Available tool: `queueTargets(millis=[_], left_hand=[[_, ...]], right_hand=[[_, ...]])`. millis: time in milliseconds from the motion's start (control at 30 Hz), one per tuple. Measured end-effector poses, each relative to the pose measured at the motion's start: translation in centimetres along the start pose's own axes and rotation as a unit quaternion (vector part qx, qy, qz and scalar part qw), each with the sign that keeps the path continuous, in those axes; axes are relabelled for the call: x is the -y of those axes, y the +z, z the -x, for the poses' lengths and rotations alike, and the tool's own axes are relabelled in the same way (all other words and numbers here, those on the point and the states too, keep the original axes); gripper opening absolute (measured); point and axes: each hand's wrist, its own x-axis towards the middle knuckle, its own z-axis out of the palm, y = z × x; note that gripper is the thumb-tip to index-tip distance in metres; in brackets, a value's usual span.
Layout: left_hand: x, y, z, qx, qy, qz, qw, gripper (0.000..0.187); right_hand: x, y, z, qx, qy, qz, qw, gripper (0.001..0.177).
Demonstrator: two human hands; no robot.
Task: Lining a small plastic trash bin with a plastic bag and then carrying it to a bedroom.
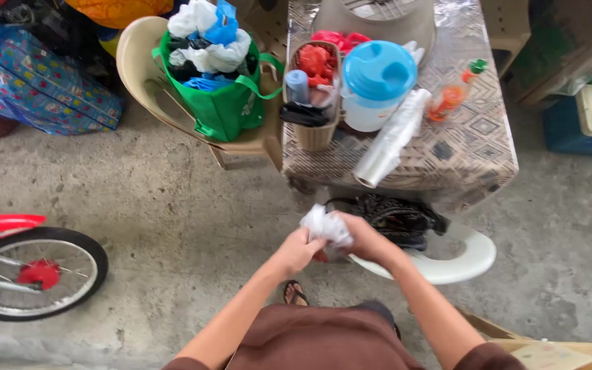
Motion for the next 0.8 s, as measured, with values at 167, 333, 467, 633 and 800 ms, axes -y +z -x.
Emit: queueTargets(millis=[167, 333, 467, 633, 800], left_hand=[[-6.4, -12.4, -2.0, -0.067, 0.124, -0.099, 0.985, 0.051], [-11.7, -15.8, -10.3, -0.199, 0.345, -0.272, 0.876, 0.056], [-13.6, -15.3, -16.9, -0.205, 0.424, -0.309, 0.827, 0.054], [-13.5, -15.9, -21.4, -0.123, 0.425, -0.334, 0.832, 0.034], [-14.2, -17.3, -22.0, -0.113, 0.493, -0.358, 0.785, 0.029]], right_hand=[[-1.9, -6.6, -5.6, -0.164, 0.054, 0.134, 0.976, 0.031], [6.8, -11.4, -10.0, -0.252, 0.094, 0.201, 0.942, 0.031], [10.0, -13.2, -17.3, -0.255, -0.079, 0.456, 0.849, 0.030], [0.5, -14.7, -30.4, -0.071, -0.013, 0.574, 0.816, 0.007], [-1.7, -14.3, -36.6, 0.178, 0.098, 0.566, 0.799, 0.016]])
